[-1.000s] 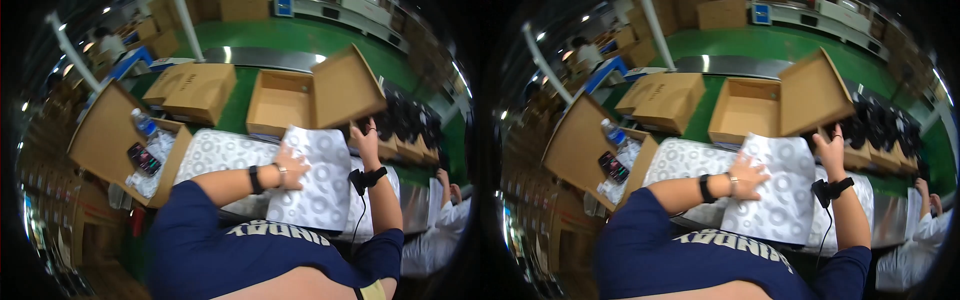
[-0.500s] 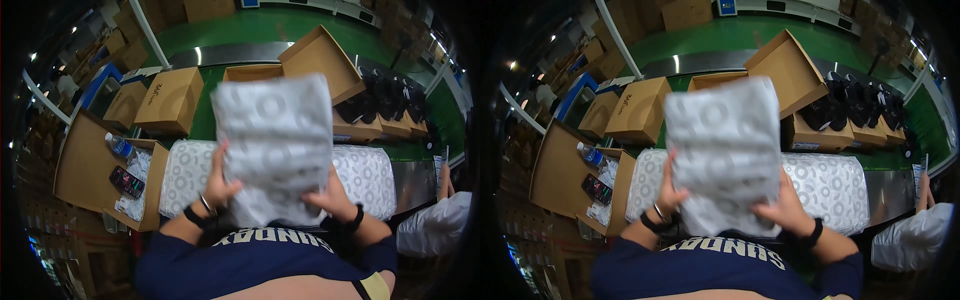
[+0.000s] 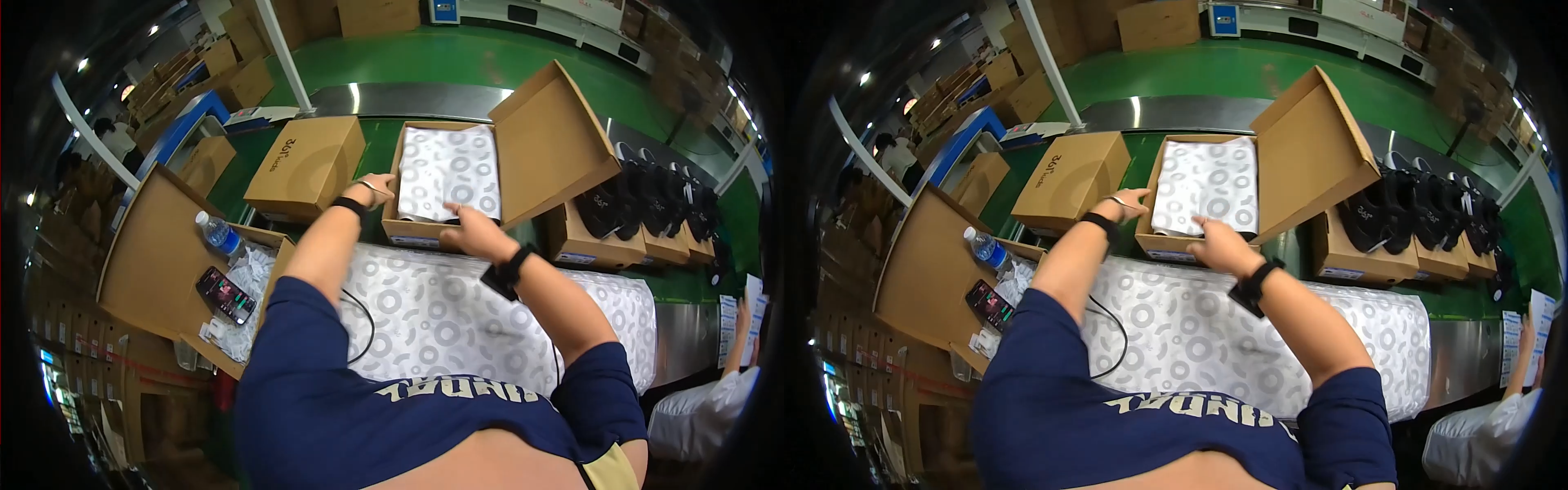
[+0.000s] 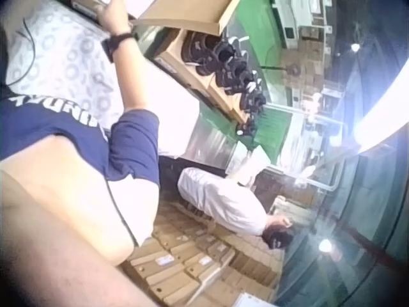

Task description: Packing shoes into boxes on a conveyor belt.

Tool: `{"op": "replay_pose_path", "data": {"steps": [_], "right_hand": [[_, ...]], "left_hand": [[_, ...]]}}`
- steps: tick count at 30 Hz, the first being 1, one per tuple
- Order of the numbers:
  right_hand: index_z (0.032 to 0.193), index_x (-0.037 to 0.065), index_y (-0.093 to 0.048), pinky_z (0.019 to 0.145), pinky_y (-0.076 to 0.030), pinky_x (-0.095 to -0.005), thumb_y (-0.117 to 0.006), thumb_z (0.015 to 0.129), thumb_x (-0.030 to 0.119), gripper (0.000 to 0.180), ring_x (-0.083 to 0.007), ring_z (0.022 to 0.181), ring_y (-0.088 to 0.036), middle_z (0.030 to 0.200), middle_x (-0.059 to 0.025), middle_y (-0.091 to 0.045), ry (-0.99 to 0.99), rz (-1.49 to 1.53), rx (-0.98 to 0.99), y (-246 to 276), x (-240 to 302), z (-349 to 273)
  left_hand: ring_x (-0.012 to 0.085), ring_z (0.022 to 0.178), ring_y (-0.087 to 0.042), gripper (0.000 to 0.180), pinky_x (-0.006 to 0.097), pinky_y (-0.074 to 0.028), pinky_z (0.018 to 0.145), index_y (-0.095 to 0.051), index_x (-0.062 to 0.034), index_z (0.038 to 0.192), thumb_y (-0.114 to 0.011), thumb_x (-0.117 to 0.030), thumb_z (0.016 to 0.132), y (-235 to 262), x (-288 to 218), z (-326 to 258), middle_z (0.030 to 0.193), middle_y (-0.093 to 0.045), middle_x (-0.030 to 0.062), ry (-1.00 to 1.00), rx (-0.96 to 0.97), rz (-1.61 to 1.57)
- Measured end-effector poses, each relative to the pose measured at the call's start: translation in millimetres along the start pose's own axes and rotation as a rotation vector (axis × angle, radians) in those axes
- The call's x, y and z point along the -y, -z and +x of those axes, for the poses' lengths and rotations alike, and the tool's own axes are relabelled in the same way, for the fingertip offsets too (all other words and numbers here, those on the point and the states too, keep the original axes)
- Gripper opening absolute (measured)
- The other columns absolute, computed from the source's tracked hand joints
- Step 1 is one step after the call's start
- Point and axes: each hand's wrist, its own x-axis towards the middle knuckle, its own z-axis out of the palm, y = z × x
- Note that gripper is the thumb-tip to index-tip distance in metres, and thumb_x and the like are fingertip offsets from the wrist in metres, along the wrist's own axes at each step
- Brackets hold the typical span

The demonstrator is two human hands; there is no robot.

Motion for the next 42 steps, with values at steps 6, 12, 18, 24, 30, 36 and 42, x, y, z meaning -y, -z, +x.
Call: {"op": "replay_pose_path", "data": {"steps": [6, 12, 18, 24, 30, 36, 42], "right_hand": [[0.105, 0.002, -0.056, 0.078, -0.045, -0.0351, -0.064, 0.072, 0.015, 0.036, -0.0289, 0.089, -0.056, 0.095, -0.0147, -0.059, 0.080, 0.147, 0.043, -9.8, -7.0, -103.4], [0.099, -0.002, -0.056, 0.065, -0.044, -0.0229, -0.057, 0.076, 0.006, 0.024, -0.0110, 0.070, -0.054, 0.077, -0.0054, -0.059, -0.392, 0.548, -0.085, -42.3, -54.1, -130.7], [0.100, -0.003, -0.052, 0.061, -0.043, -0.0216, -0.052, 0.078, 0.004, 0.024, -0.0098, 0.067, -0.053, 0.077, -0.0049, -0.057, -0.423, 0.605, -0.050, -42.5, -66.1, -131.2], [0.101, -0.003, -0.054, 0.062, -0.043, -0.0221, -0.054, 0.078, 0.006, 0.025, -0.0104, 0.066, -0.054, 0.075, -0.0047, -0.057, -0.454, 0.672, -0.109, -30.3, -88.3, -152.0], [0.101, -0.001, -0.056, 0.067, -0.044, -0.0235, -0.057, 0.078, 0.010, 0.025, -0.0115, 0.073, -0.055, 0.079, -0.0062, -0.060, -0.428, 0.480, -0.172, -16.8, -90.7, -156.9], [0.100, -0.001, -0.057, 0.067, -0.044, -0.0240, -0.057, 0.078, 0.010, 0.024, -0.0116, 0.073, -0.055, 0.079, -0.0053, -0.059, -0.493, 0.489, -0.217, -9.0, -101.3, -179.5], [0.102, 0.000, -0.055, 0.062, -0.044, -0.0210, -0.056, 0.079, 0.010, 0.024, -0.0093, 0.068, -0.054, 0.077, -0.0028, -0.058, -0.554, 0.658, -0.246, -4.0, -101.6, -180.6]], "left_hand": [[0.0298, 0.070, -0.059, 0.022, 0.039, -0.046, 0.063, -0.064, -0.0047, 0.077, -0.051, -0.023, 0.077, 58.0, 161.3, -138.8, 0.075, -0.062, 0.0146, 0.329, -0.894, -0.117], [0.0346, 0.093, -0.057, 0.042, 0.038, -0.046, 0.078, -0.063, -0.0010, 0.093, -0.050, -0.037, 0.075, -87.2, 264.7, -158.7, 0.097, -0.059, 0.0239, 0.523, -0.288, 0.192], [0.0377, 0.088, -0.057, 0.043, 0.043, -0.044, 0.078, -0.062, -0.0004, 0.091, -0.041, -0.037, 0.084, -76.4, 218.3, -181.0, 0.096, -0.058, 0.0248, 0.578, -0.286, 0.016], [0.0349, 0.092, -0.057, 0.031, 0.043, -0.045, 0.079, -0.061, -0.0087, 0.099, -0.039, -0.028, 0.087, -52.2, 247.0, -191.2, 0.100, -0.059, 0.0190, 0.333, -0.048, 0.371], [0.0351, 0.084, -0.059, 0.049, 0.041, -0.045, 0.075, -0.063, 0.0026, 0.085, -0.062, -0.045, 0.071, -10.3, 225.7, -196.9, 0.088, -0.061, 0.0226, 0.657, -0.451, 0.106], [0.0329, 0.091, -0.058, 0.057, 0.037, -0.045, 0.079, -0.059, 0.0079, 0.092, -0.064, -0.044, 0.071, -31.2, 260.1, -196.9, 0.096, -0.059, 0.0234, 0.585, -0.004, 0.296], [0.0295, 0.066, -0.062, 0.032, 0.038, -0.051, 0.061, -0.061, 0.0057, 0.084, -0.047, -0.023, 0.084, -28.7, 267.4, -192.0, 0.077, -0.061, 0.0225, 0.821, 0.041, -0.005]]}}
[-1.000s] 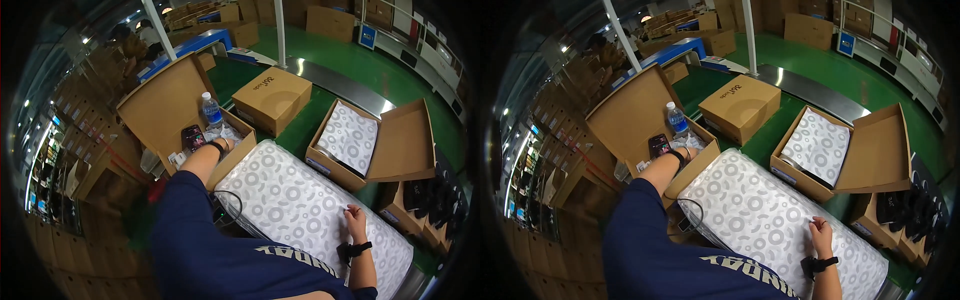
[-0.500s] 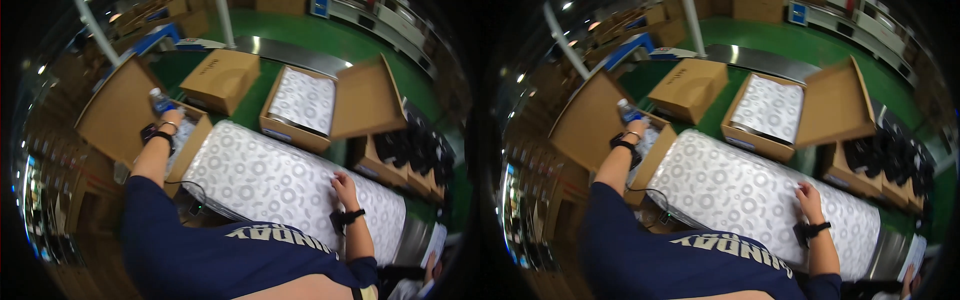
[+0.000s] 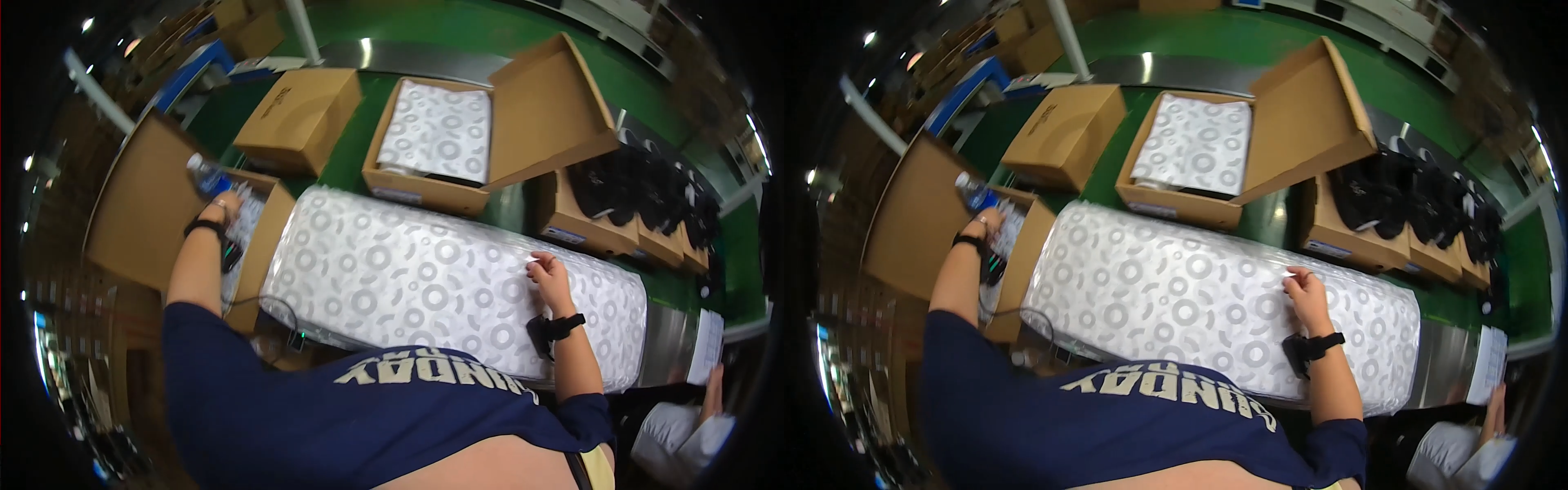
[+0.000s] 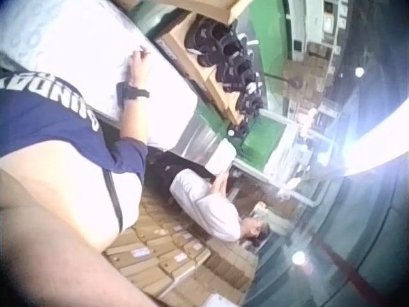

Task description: Packing shoes into boxes on a conveyor belt.

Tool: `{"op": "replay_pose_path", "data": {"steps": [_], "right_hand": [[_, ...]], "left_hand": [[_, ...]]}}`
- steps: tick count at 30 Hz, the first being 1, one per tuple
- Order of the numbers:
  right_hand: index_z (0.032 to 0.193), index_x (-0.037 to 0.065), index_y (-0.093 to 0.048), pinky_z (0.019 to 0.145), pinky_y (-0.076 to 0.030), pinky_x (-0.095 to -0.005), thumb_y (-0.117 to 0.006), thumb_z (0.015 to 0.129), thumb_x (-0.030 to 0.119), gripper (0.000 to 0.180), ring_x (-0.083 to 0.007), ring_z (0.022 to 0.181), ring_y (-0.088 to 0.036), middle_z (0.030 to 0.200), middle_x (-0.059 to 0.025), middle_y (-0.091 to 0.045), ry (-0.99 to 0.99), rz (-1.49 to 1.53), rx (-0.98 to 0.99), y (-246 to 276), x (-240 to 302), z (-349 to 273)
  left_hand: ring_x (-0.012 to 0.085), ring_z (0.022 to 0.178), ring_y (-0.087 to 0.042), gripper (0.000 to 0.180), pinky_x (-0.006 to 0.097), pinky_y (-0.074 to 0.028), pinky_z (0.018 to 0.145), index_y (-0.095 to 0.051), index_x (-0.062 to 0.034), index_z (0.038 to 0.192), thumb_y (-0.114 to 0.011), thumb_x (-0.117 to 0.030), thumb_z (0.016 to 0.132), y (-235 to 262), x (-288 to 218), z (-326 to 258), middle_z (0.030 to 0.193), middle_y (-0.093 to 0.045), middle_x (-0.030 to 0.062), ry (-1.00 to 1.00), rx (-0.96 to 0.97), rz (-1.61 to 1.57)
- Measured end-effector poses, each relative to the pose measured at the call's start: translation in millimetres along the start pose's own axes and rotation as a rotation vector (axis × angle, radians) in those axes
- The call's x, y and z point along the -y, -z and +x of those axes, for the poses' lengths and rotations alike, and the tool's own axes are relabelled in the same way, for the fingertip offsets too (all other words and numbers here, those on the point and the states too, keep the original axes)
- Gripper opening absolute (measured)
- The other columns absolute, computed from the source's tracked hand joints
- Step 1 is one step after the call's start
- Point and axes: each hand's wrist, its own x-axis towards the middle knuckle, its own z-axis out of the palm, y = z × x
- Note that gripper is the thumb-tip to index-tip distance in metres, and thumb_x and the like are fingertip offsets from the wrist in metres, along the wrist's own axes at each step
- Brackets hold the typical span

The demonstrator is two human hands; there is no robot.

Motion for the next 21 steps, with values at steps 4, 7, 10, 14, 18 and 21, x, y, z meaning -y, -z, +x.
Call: {"op": "replay_pose_path", "data": {"steps": [4, 7, 10, 14, 18, 21], "right_hand": [[0.102, 0.001, -0.054, 0.057, -0.042, -0.0204, -0.055, 0.079, 0.008, 0.024, -0.0095, 0.066, -0.054, 0.078, -0.0032, -0.058, -0.031, 0.031, -0.038, 11.8, -7.5, -4.5], [0.103, 0.001, -0.054, 0.057, -0.042, -0.0205, -0.054, 0.080, 0.007, 0.024, -0.0099, 0.065, -0.054, 0.079, -0.0039, -0.058, -0.036, 0.054, -0.006, 8.0, -3.0, 0.1], [0.102, 0.001, -0.054, 0.058, -0.042, -0.0204, -0.054, 0.079, 0.006, 0.024, -0.0100, 0.065, -0.054, 0.078, -0.0041, -0.058, -0.039, 0.051, 0.002, 5.3, 2.0, 2.1], [0.100, -0.001, -0.055, 0.058, -0.044, -0.0216, -0.055, 0.079, 0.007, 0.023, -0.0102, 0.065, -0.055, 0.075, -0.0042, -0.059, -0.028, -0.074, 0.010, 3.1, 5.8, 2.8], [0.091, -0.003, -0.059, 0.063, -0.046, -0.0356, -0.062, 0.070, 0.020, 0.032, -0.0291, 0.067, -0.059, 0.075, -0.0178, -0.061, 0.335, -0.743, 0.136, -6.0, 50.8, 36.5], [0.093, -0.002, -0.058, 0.068, -0.046, -0.0407, -0.064, 0.066, 0.024, 0.038, -0.0373, 0.079, -0.056, 0.085, -0.0231, -0.059, 0.508, -1.012, -0.030, -25.1, 79.3, 84.8]], "left_hand": [[0.0302, 0.073, -0.060, 0.025, 0.040, -0.046, 0.065, -0.059, -0.0019, 0.098, -0.050, -0.017, 0.080, -1.4, -38.1, -23.7, 0.085, -0.061, 0.0215, -0.587, -0.467, -0.262], [0.0308, 0.069, -0.060, 0.025, 0.039, -0.045, 0.065, -0.062, -0.0014, 0.091, -0.056, -0.023, 0.078, 8.5, -22.3, -44.7, 0.078, -0.061, 0.0199, -0.465, -0.388, -0.404], [0.0319, 0.068, -0.059, 0.032, 0.039, -0.045, 0.065, -0.064, -0.0001, 0.082, -0.062, -0.030, 0.073, 15.5, -9.2, -39.3, 0.075, -0.061, 0.0195, -0.330, -0.393, -0.236], [0.0354, 0.072, -0.058, 0.032, 0.040, -0.045, 0.067, -0.063, 0.0007, 0.078, -0.063, -0.030, 0.070, 31.8, -29.4, -35.6, 0.078, -0.060, 0.0223, -0.265, -0.462, -0.103], [0.0318, 0.074, -0.060, 0.021, 0.038, -0.047, 0.067, -0.062, -0.0018, 0.078, -0.061, -0.020, 0.069, 56.9, -145.6, -56.1, 0.076, -0.062, 0.0176, -0.631, -0.637, -0.798], [0.0291, 0.089, -0.057, 0.059, 0.036, -0.045, 0.077, -0.044, 0.0002, 0.113, -0.068, -0.029, 0.068, 16.7, -242.6, -54.2, 0.099, -0.057, 0.0202, -0.963, -0.438, -0.727]]}}
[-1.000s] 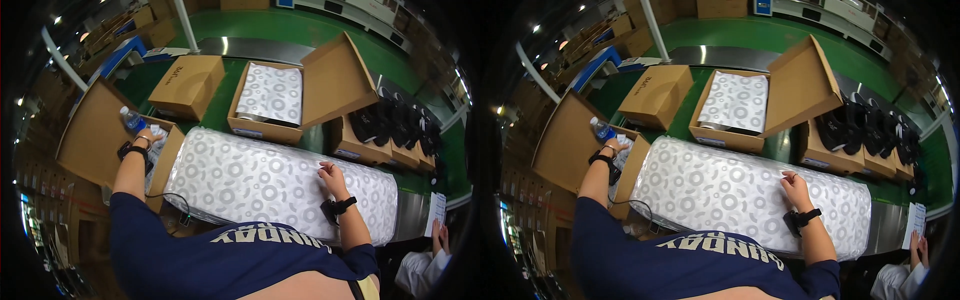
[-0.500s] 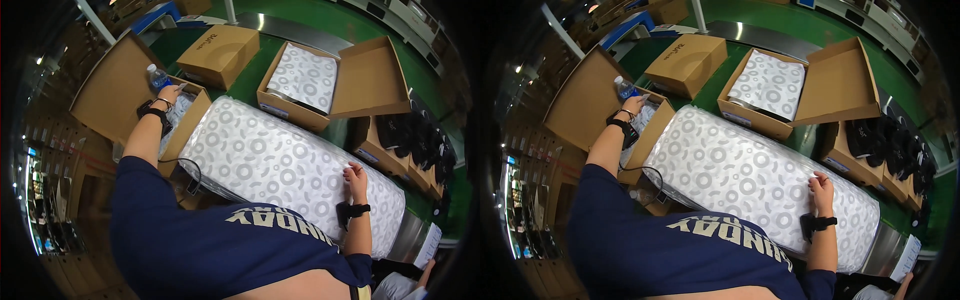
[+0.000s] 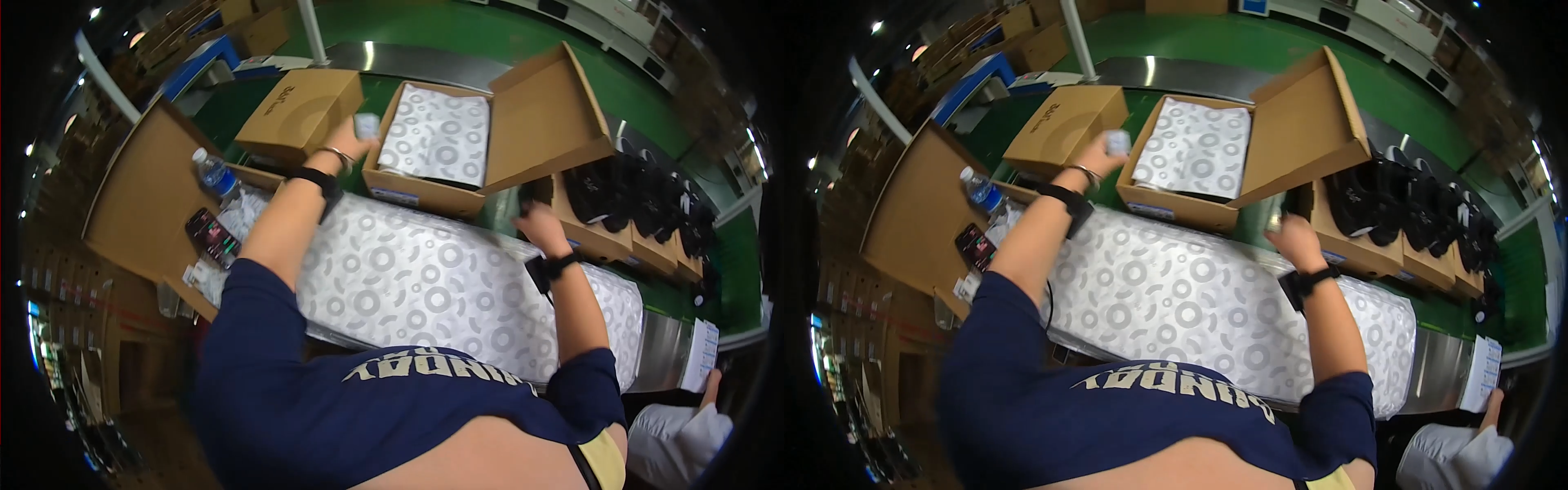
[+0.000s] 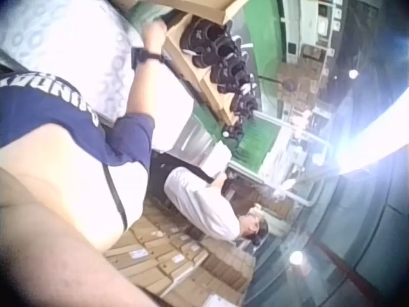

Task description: Packing shoes into boxes on a conveyor belt.

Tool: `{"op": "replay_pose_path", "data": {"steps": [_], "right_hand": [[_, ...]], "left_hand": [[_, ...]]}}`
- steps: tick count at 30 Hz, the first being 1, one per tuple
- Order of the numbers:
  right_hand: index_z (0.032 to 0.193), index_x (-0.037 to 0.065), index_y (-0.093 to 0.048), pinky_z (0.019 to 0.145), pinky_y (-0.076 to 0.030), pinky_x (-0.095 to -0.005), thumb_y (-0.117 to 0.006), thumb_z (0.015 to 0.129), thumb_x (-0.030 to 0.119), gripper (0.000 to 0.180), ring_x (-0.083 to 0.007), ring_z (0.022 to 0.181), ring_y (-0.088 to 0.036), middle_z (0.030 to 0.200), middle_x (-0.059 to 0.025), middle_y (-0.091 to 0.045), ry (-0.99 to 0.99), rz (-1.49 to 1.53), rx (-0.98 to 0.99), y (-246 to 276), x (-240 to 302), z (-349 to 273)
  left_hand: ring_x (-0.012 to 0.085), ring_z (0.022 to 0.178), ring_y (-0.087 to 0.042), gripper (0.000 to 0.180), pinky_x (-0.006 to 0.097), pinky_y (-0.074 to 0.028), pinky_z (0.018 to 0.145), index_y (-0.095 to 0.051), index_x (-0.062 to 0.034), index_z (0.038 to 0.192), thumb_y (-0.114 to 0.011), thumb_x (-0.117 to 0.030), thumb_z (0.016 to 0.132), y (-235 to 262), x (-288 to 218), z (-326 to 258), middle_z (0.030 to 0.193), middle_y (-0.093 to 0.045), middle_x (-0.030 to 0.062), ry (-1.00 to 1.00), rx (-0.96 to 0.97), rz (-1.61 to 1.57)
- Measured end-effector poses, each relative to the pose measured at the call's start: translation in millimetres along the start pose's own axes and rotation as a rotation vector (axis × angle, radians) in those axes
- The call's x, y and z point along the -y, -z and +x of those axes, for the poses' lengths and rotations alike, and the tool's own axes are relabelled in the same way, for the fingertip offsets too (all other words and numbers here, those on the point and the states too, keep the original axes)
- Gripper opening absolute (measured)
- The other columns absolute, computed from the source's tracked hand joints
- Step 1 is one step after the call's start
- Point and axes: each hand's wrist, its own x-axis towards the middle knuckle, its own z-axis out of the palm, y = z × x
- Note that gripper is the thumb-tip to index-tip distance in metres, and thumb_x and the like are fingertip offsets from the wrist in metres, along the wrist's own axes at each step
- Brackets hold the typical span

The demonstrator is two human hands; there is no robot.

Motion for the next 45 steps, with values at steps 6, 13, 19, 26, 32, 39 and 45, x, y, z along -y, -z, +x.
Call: {"op": "replay_pose_path", "data": {"steps": [6, 13, 19, 26, 32, 39, 45], "right_hand": [[0.135, 0.011, -0.022, 0.099, -0.029, -0.0342, -0.074, 0.062, 0.028, 0.092, -0.0345, 0.127, -0.023, 0.137, -0.0291, -0.014, 0.057, 0.335, 0.106, -2.2, 26.0, 44.2], [0.129, 0.016, -0.037, 0.090, -0.038, -0.0409, -0.071, 0.063, 0.022, 0.075, -0.0394, 0.105, -0.045, 0.131, -0.0219, -0.031, 0.160, 0.273, 0.099, -4.9, 32.7, 48.9], [0.110, 0.015, -0.054, 0.083, -0.039, -0.0403, -0.074, 0.057, 0.017, 0.057, -0.0328, 0.097, -0.048, 0.118, -0.0145, -0.044, -0.158, -0.288, -0.709, 97.1, 3.2, -15.1], [0.092, 0.001, -0.053, 0.075, -0.044, -0.0360, -0.068, 0.067, 0.012, 0.032, -0.0342, 0.083, -0.054, 0.086, -0.0195, -0.056, -0.069, 0.171, -0.347, 133.4, -88.3, -4.5], [0.089, 0.000, -0.052, 0.062, -0.042, -0.0222, -0.069, 0.065, 0.006, 0.030, -0.0075, 0.070, -0.049, 0.072, -0.0012, -0.052, 0.052, 0.365, -0.014, 243.2, 47.9, -57.5], [0.126, -0.002, -0.035, 0.061, -0.036, -0.0141, -0.063, 0.080, 0.017, 0.057, -0.0025, 0.067, -0.042, 0.079, 0.0009, -0.050, 0.113, 1.036, -0.453, 150.9, 63.6, -82.6], [0.099, -0.008, -0.057, 0.068, -0.045, -0.0233, -0.066, 0.071, 0.019, 0.040, -0.0138, 0.074, -0.057, 0.086, -0.0130, -0.062, -0.418, 1.100, -0.266, 13.1, 22.7, -75.5]], "left_hand": [[0.0288, 0.128, -0.022, 0.089, 0.055, -0.022, 0.096, -0.021, -0.0160, 0.137, -0.028, -0.076, 0.072, -60.5, -55.7, 5.6, 0.133, -0.037, 0.0117, 0.975, -0.001, -1.138], [0.0299, 0.109, -0.048, 0.052, 0.034, -0.039, 0.090, -0.047, -0.0085, 0.120, -0.060, -0.032, 0.075, -75.0, -18.6, 17.3, 0.130, -0.038, 0.0183, 0.178, 0.003, 0.114], [0.0325, 0.115, -0.041, 0.080, 0.033, -0.041, 0.091, -0.038, -0.0016, 0.124, -0.075, -0.027, 0.058, -43.8, -60.2, -42.3, 0.127, -0.041, 0.0179, -0.247, 0.049, 0.822], [0.0329, 0.123, -0.028, 0.088, 0.053, -0.026, 0.096, -0.031, -0.0040, 0.128, -0.074, -0.037, 0.059, -81.1, -108.1, -35.4, 0.128, -0.038, 0.0152, 0.023, 0.204, 0.955], [0.0410, 0.128, -0.013, 0.101, 0.059, -0.013, 0.098, -0.027, -0.0150, 0.132, -0.078, -0.038, 0.049, -114.1, -220.6, -102.7, 0.137, -0.020, 0.0210, -0.719, -0.135, 0.184], [0.0145, 0.098, -0.052, 0.040, 0.028, -0.039, 0.088, -0.044, 0.0006, 0.117, -0.054, -0.019, 0.084, -113.3, -242.6, -183.6, 0.108, -0.055, 0.0069, 0.190, 0.512, -1.524], [0.0306, 0.107, -0.048, 0.056, 0.039, -0.037, 0.090, -0.045, 0.0002, 0.118, -0.056, -0.038, 0.079, -49.5, -103.9, -211.1, 0.112, -0.052, 0.0207, 0.344, 0.036, 0.310]]}}
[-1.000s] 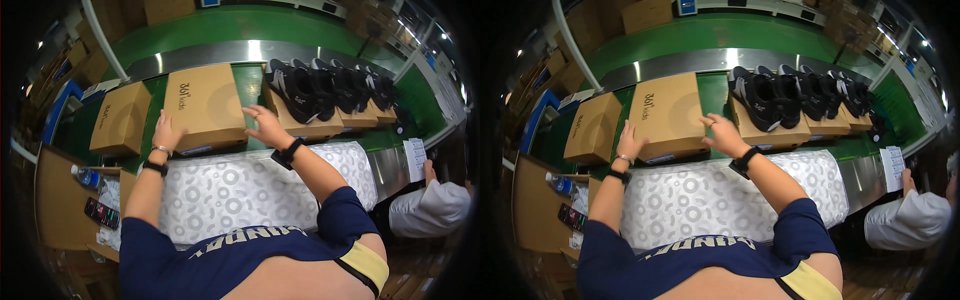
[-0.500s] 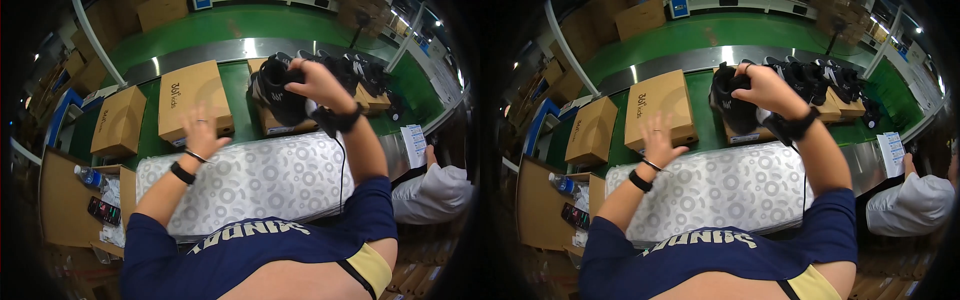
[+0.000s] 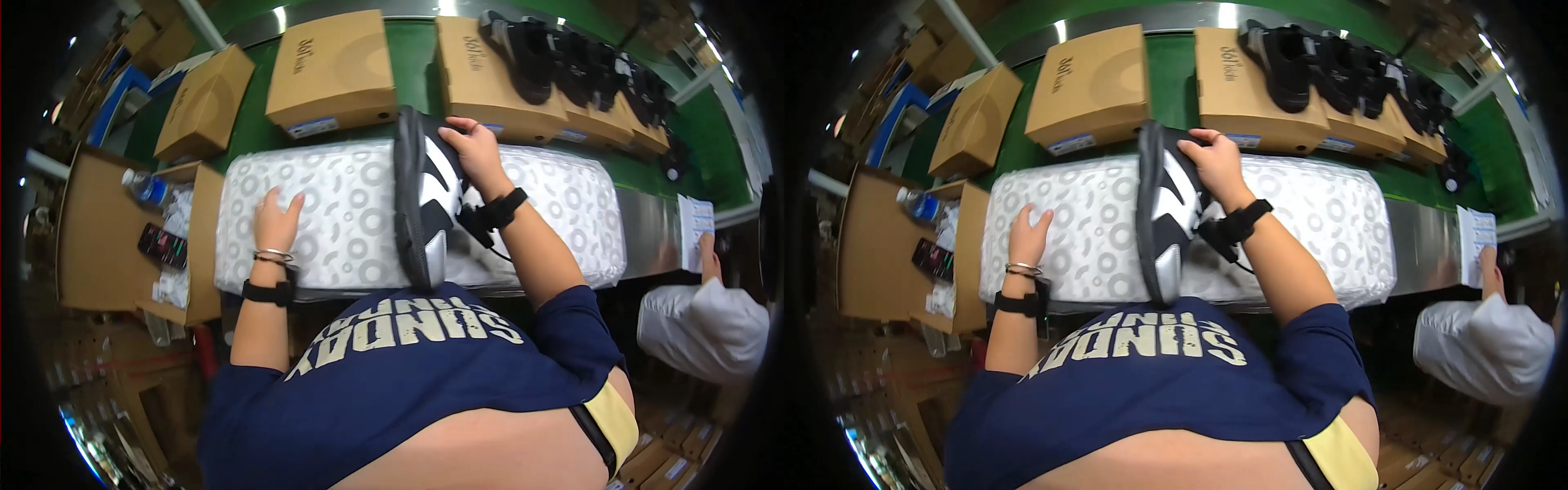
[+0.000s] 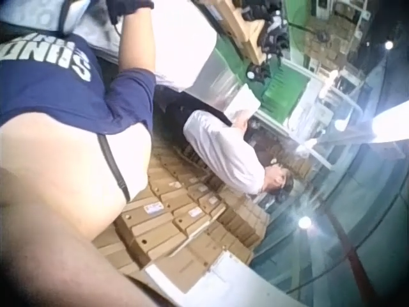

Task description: Packing shoes into boxes on a conveyor belt.

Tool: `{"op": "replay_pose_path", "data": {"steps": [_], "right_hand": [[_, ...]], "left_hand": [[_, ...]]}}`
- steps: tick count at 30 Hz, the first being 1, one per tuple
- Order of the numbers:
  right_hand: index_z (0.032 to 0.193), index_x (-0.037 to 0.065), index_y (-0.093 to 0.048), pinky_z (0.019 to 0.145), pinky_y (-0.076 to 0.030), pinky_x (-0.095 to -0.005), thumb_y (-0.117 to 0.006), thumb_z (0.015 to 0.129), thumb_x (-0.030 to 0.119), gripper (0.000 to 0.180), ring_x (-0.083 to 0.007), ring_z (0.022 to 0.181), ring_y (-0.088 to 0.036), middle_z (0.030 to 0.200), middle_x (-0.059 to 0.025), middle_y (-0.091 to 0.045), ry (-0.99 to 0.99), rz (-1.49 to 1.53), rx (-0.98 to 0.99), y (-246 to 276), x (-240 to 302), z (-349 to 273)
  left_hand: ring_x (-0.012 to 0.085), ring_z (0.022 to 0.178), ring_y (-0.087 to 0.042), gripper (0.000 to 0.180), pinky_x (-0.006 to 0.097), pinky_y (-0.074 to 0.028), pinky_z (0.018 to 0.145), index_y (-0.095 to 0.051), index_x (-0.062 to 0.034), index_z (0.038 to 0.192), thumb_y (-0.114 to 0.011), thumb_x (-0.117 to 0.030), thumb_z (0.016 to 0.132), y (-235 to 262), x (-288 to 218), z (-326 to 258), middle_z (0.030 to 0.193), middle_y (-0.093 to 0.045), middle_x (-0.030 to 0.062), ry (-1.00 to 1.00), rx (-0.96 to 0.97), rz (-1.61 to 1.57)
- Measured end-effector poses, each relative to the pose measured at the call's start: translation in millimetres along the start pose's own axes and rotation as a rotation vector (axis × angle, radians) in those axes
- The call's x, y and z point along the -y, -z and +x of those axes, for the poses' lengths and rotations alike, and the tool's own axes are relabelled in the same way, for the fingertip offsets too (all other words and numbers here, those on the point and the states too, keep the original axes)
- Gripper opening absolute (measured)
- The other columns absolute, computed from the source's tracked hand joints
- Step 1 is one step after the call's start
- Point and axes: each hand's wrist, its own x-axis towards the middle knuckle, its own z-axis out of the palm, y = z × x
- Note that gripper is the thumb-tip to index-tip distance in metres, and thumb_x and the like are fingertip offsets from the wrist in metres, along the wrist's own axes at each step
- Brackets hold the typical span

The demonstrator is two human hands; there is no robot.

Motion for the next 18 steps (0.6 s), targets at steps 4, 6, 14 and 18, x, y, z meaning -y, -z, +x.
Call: {"op": "replay_pose_path", "data": {"steps": [4, 6, 14, 18], "right_hand": [[0.099, -0.006, -0.058, 0.067, -0.045, -0.0234, -0.067, 0.070, 0.018, 0.039, -0.0134, 0.074, -0.057, 0.086, -0.0117, -0.062, -0.011, -0.072, -0.019, -0.5, -22.8, 2.9], [0.099, -0.006, -0.058, 0.067, -0.045, -0.0235, -0.067, 0.071, 0.018, 0.038, -0.0130, 0.074, -0.057, 0.084, -0.0108, -0.062, 0.020, -0.081, -0.027, 1.1, -27.5, -0.3], [0.103, -0.005, -0.055, 0.069, -0.045, -0.0277, -0.066, 0.073, 0.023, 0.042, -0.0147, 0.077, -0.057, 0.084, -0.0090, -0.061, 0.161, -0.724, -0.070, 9.0, -6.9, -18.6], [0.110, -0.008, -0.048, 0.072, -0.043, -0.0333, -0.069, 0.070, 0.024, 0.055, -0.0184, 0.085, -0.056, 0.089, -0.0112, -0.058, 0.384, -0.364, 0.122, -22.8, 59.5, -25.0]], "left_hand": [[0.0422, 0.126, -0.017, 0.075, 0.050, -0.012, 0.102, -0.027, -0.0027, 0.132, -0.046, -0.052, 0.079, -24.8, 87.4, -31.1, 0.136, -0.023, 0.0246, 0.400, -0.028, 0.468], [0.0405, 0.126, -0.018, 0.073, 0.049, -0.014, 0.102, -0.027, -0.0007, 0.131, -0.045, -0.050, 0.080, -27.0, 82.9, -38.6, 0.136, -0.024, 0.0237, 0.366, -0.082, 0.478], [0.0362, 0.117, -0.035, 0.058, 0.040, -0.029, 0.097, -0.038, 0.0054, 0.121, -0.053, -0.029, 0.077, -17.1, 89.7, -34.6, 0.126, -0.038, 0.0220, 0.097, -0.235, 0.245], [0.0353, 0.099, -0.050, 0.045, 0.038, -0.042, 0.084, -0.046, 0.0052, 0.110, -0.056, -0.013, 0.071, 45.4, -34.5, -11.9, 0.112, -0.049, 0.0209, -0.469, -0.150, -0.052]]}}
